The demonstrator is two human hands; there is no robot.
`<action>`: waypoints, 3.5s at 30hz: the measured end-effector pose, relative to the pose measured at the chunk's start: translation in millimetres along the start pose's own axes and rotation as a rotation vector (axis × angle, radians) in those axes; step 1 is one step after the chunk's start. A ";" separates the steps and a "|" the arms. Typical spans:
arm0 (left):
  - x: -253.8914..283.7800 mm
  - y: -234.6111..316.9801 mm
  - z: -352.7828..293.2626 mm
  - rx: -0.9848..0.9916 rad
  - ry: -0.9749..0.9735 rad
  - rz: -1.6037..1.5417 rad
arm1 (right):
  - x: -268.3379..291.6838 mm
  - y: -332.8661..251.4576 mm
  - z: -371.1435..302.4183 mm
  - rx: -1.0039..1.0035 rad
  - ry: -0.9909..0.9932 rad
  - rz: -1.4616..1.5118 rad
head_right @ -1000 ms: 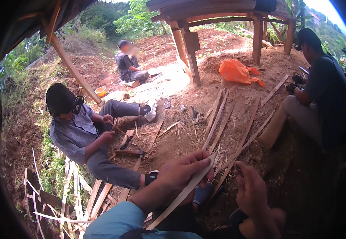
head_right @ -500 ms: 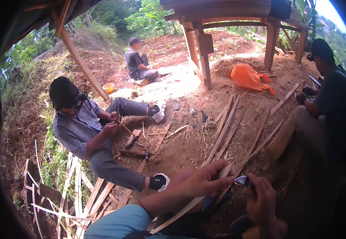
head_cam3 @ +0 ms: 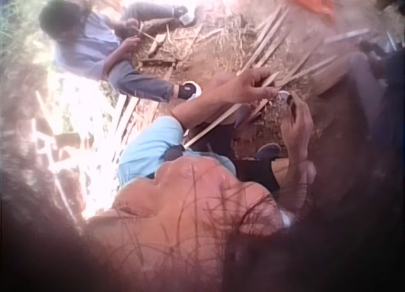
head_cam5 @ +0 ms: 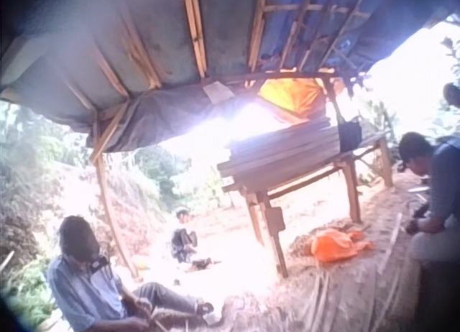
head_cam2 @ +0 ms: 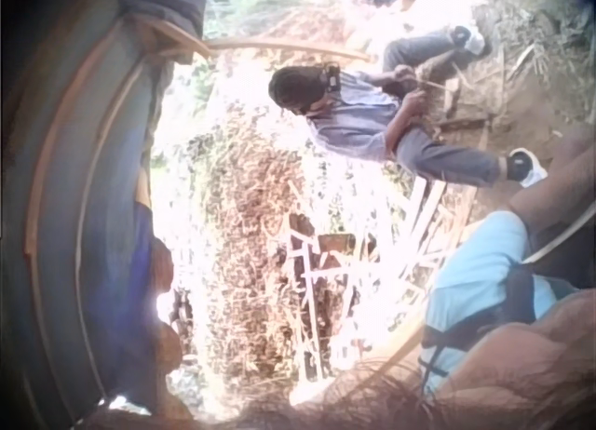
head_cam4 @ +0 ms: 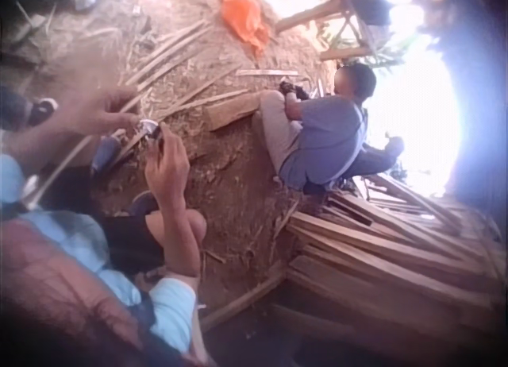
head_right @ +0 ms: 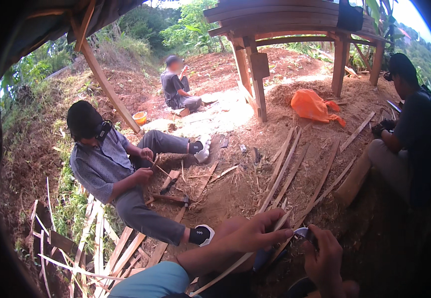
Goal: The person sits on the ground and uses a curved knife to shave thin strips from a long, thin piece of wood. The person holds the wood with one hand and draws the knife along its length to remove the outer layer.
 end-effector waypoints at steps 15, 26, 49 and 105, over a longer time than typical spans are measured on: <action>-7.6 15.9 -6.5 0.055 0.088 -0.406 | 6.9 3.4 -5.7 -0.058 0.064 0.123; -10.3 -2.5 -3.1 -0.072 0.034 -0.408 | -0.1 -2.1 -3.5 0.000 -0.003 0.119; -21.3 -4.5 4.1 0.116 0.092 -0.186 | -8.6 2.4 -0.3 0.071 0.029 0.027; -36.5 -5.9 -8.8 0.108 0.129 -0.182 | 53.8 23.0 -1.6 -0.018 0.520 0.027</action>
Point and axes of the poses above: each hand's wrist, its own z-axis towards the middle knuckle, its own x-axis out of the back of the hand, y = z × x, the point moved 5 cm from there along z, towards the middle knuckle, and after that the axes turned 2 degrees about -x, right-handed, at the moved point
